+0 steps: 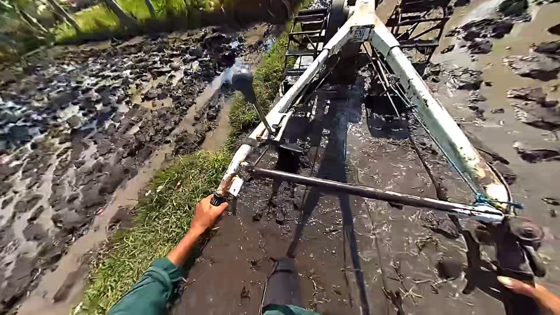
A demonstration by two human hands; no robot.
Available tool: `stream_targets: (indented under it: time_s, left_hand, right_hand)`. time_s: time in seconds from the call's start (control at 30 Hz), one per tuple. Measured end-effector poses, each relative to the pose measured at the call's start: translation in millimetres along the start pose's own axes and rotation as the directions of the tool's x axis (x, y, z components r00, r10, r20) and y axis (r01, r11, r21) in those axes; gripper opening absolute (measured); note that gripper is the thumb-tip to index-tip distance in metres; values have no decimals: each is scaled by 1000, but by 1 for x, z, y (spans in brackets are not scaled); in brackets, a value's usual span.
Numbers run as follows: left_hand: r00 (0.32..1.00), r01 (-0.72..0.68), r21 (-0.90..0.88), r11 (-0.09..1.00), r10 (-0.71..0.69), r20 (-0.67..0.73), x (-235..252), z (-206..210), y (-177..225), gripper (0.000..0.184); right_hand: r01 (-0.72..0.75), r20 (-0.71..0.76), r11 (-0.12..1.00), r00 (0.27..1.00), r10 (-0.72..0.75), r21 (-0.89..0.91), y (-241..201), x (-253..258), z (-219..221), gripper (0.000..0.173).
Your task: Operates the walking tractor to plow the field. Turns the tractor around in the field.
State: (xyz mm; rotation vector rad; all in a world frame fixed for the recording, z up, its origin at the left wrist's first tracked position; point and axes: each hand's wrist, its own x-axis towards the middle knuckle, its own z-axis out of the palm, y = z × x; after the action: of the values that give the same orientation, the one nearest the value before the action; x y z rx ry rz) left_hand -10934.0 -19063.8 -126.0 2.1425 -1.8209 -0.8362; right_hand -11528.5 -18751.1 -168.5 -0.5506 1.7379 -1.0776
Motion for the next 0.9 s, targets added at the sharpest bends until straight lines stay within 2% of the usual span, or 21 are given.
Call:
stream_targets:
  time_s: [0.13,0.33,0.47,0.53,0.63,0.7,0.8,0.9]
  left_hand:
    - [999,-24,43,999,26,-29,70,5,53,43]
    - [997,-45,39,998,42,59,169,10,113,41]
    - [997,-34,15,999,33,70,222,20,162,37]
    - [996,-27,-13,1000,28,85,249,18,181,36]
    - [999,-21,-15,1000,22,49,306,5,181,39]
    - [1000,-19,18,1000,18,25,353,-14,171,45]
    - [997,-50,90,995,56,-61,430,-52,150,52]
    - [997,-63,129,990,67,-26,506,-80,135,54]
  right_hand:
    - [-40,-114,999,993,40,5,-23,102,-23,47]
    - [-63,-130,998,990,59,-29,-82,194,-27,29]
    - [-55,-261,992,965,23,-116,-129,245,-13,19]
    - [-77,-321,972,947,1,-224,-158,270,-5,17]
    - [-124,-275,921,961,20,-368,-198,292,36,28]
    - [-132,-228,919,972,47,-372,-218,303,82,38]
    - [-151,-127,965,984,126,-212,-244,319,160,43]
    - [-194,-92,981,977,193,-5,-255,342,225,42]
